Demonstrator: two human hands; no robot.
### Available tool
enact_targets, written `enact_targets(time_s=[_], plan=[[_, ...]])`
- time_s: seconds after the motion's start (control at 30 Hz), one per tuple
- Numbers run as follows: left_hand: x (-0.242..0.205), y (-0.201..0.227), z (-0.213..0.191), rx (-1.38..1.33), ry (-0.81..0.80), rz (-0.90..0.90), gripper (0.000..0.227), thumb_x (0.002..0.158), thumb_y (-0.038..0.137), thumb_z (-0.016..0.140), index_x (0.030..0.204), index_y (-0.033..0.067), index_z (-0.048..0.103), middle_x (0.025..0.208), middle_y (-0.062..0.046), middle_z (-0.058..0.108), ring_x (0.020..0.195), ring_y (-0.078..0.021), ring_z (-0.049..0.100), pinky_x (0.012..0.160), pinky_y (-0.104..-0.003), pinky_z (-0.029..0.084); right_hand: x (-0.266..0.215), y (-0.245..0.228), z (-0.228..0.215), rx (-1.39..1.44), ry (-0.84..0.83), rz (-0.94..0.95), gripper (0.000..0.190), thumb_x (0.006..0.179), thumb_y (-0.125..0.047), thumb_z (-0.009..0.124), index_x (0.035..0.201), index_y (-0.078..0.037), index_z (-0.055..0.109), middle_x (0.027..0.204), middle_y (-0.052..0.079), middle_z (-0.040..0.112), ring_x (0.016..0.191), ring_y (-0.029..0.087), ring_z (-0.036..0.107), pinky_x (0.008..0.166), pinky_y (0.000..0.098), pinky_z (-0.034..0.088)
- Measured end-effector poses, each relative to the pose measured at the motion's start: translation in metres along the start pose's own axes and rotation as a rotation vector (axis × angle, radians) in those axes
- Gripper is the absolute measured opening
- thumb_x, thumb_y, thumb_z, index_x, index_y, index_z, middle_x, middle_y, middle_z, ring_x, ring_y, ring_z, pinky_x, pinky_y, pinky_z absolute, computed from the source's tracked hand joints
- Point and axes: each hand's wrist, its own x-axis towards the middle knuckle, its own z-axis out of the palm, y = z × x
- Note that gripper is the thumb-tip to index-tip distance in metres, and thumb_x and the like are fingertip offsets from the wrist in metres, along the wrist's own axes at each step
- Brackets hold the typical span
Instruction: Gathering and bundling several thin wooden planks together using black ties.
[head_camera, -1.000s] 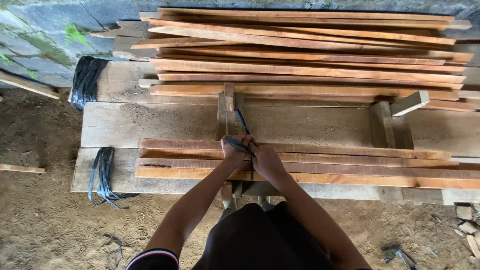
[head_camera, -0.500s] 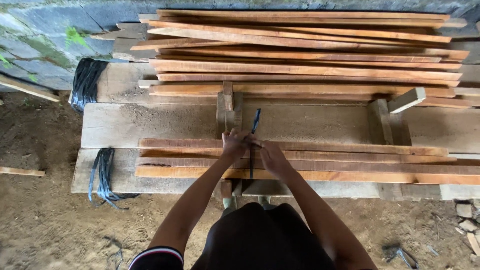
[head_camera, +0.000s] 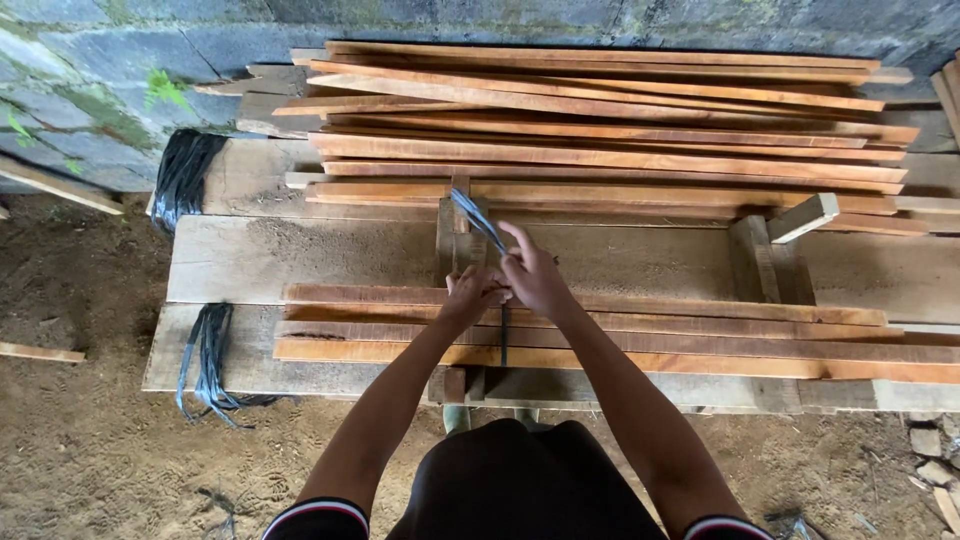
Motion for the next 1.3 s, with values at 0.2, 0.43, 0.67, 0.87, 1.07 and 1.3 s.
enact_targets(time_s=[0.2, 0.43, 0.67, 0.87, 1.07, 1.3], plan=[[-0.017, 0.026, -0.016, 0.018, 0.073, 0.079, 0.029, 0.094, 0.048, 0.069, 0.114, 0.0265, 0.064, 0.109, 0.001, 0.065, 0.121, -0.0174, 0.057, 0.111, -0.047, 0.024, 0.035, 0.008, 0.019, 0.027, -0.050, -0.043, 0.050, 0.103, -0.025, 0.055, 0.148, -0.008, 0.039, 0.099, 0.028, 0.074, 0.099, 0.050, 0.072, 0.091, 0.0613, 0.056], [-0.016, 0.028, -0.014, 0.012, 0.082, 0.020, 0.026, 0.095, 0.048, 0.070, 0.112, 0.0297, 0.066, 0.102, 0.002, 0.066, 0.114, -0.0144, 0.061, 0.109, -0.043, 0.027, -0.023, 0.036, 0.018, -0.369, 0.015, 0.019, 0.033, 0.104, -0.028, 0.048, 0.127, -0.007, 0.039, 0.105, 0.030, 0.066, 0.101, 0.049, 0.070, 0.088, 0.0614, 0.057], [-0.010, 0.034, -0.018, 0.034, -0.003, -0.144, 0.029, 0.093, 0.056, 0.069, 0.108, 0.0312, 0.068, 0.104, 0.001, 0.073, 0.112, -0.0182, 0.067, 0.117, -0.044, 0.024, -0.049, 0.070, 0.034, -0.644, 0.084, -0.282, 0.039, 0.090, -0.016, 0.066, 0.125, -0.008, 0.053, 0.102, 0.015, 0.060, 0.104, 0.038, 0.064, 0.089, 0.0499, 0.057], [-0.007, 0.006, 0.004, -0.126, 0.069, -0.088, 0.027, 0.093, 0.051, 0.073, 0.105, 0.0276, 0.063, 0.103, 0.003, 0.072, 0.114, -0.0195, 0.065, 0.119, -0.046, 0.019, -0.046, 0.085, 0.040, -0.670, 0.191, -0.377, 0.039, 0.086, -0.011, 0.074, 0.122, -0.010, 0.058, 0.099, 0.009, 0.059, 0.098, 0.031, 0.064, 0.086, 0.0430, 0.056], [-0.017, 0.014, -0.009, -0.160, 0.071, -0.053, 0.035, 0.092, 0.043, 0.077, 0.103, 0.0214, 0.052, 0.100, -0.001, 0.074, 0.111, -0.0254, 0.068, 0.119, -0.051, 0.022, -0.046, 0.073, 0.037, -0.624, 0.201, -0.386, 0.028, 0.088, -0.008, 0.071, 0.115, -0.012, 0.065, 0.093, 0.006, 0.059, 0.092, 0.030, 0.065, 0.080, 0.0433, 0.056], [-0.031, 0.025, -0.036, -0.229, -0.026, 0.003, 0.035, 0.096, 0.028, 0.075, 0.105, 0.0215, 0.042, 0.107, -0.002, 0.073, 0.117, -0.0336, 0.064, 0.114, -0.056, 0.031, -0.046, 0.082, 0.038, -0.685, 0.199, -0.351, 0.036, 0.085, -0.015, 0.075, 0.119, -0.016, 0.065, 0.091, 0.006, 0.055, 0.085, 0.030, 0.062, 0.066, 0.0470, 0.055]])
